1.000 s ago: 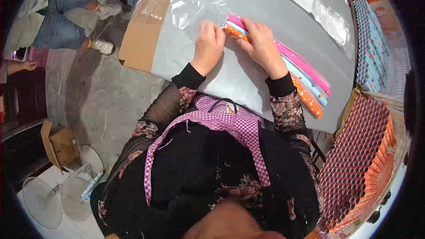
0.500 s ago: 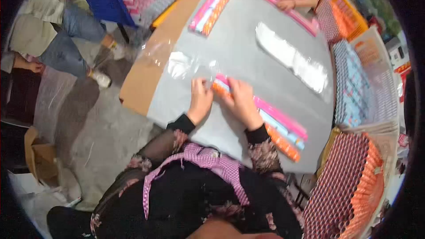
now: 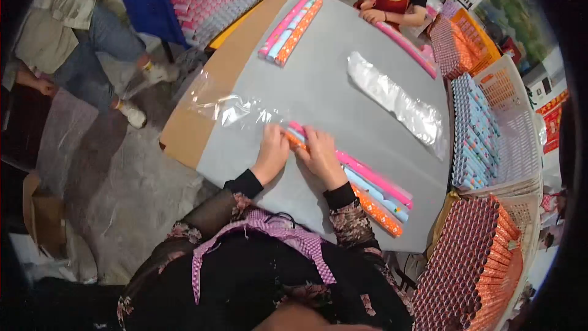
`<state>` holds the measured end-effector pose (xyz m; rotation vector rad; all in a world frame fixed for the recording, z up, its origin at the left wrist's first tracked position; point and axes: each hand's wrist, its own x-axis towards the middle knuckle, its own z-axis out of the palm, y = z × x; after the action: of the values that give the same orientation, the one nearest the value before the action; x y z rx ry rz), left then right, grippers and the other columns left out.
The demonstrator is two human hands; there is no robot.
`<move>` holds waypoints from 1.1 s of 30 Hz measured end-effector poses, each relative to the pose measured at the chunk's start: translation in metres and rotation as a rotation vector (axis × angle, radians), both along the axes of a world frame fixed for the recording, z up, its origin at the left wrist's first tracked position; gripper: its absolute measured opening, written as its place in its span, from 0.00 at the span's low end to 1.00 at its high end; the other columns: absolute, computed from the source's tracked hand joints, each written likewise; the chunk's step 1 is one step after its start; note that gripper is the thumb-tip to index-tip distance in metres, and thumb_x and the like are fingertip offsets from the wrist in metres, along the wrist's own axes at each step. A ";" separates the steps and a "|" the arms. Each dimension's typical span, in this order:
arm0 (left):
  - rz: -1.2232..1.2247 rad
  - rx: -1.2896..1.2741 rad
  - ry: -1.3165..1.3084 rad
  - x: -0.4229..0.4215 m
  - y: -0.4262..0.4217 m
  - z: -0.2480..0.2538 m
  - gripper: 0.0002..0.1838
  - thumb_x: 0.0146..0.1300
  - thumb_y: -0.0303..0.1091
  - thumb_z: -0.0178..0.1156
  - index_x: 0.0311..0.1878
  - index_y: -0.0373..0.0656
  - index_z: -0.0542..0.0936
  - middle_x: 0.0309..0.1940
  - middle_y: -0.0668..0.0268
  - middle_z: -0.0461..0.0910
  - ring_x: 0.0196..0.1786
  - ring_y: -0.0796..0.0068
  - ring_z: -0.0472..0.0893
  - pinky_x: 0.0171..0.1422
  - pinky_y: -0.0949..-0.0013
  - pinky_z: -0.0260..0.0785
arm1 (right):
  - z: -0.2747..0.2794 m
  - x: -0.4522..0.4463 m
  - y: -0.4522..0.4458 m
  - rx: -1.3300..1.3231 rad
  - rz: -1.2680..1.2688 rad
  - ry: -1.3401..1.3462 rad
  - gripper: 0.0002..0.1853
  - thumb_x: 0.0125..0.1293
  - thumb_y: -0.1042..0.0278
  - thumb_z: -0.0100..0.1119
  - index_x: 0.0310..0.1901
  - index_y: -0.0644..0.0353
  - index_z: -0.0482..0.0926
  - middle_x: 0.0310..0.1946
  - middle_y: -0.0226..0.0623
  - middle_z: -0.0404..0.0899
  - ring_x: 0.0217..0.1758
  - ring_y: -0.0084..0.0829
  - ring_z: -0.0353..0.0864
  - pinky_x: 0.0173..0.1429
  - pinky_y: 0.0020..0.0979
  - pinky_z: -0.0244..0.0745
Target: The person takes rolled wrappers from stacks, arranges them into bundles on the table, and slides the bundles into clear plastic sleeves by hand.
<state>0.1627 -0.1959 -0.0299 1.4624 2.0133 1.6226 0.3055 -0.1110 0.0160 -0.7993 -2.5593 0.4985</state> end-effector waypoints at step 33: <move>-0.477 -0.291 1.018 -0.063 0.004 0.059 0.52 0.40 0.44 0.79 0.70 0.41 0.66 0.70 0.60 0.66 0.75 0.53 0.61 0.76 0.43 0.54 | -0.004 0.002 -0.007 0.056 0.035 0.002 0.31 0.58 0.62 0.69 0.63 0.57 0.71 0.46 0.48 0.79 0.50 0.50 0.77 0.55 0.47 0.71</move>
<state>0.0999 -0.1924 0.0287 2.6605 1.8662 0.3507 0.3073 -0.1182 0.0122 -0.7353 -2.5778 0.4358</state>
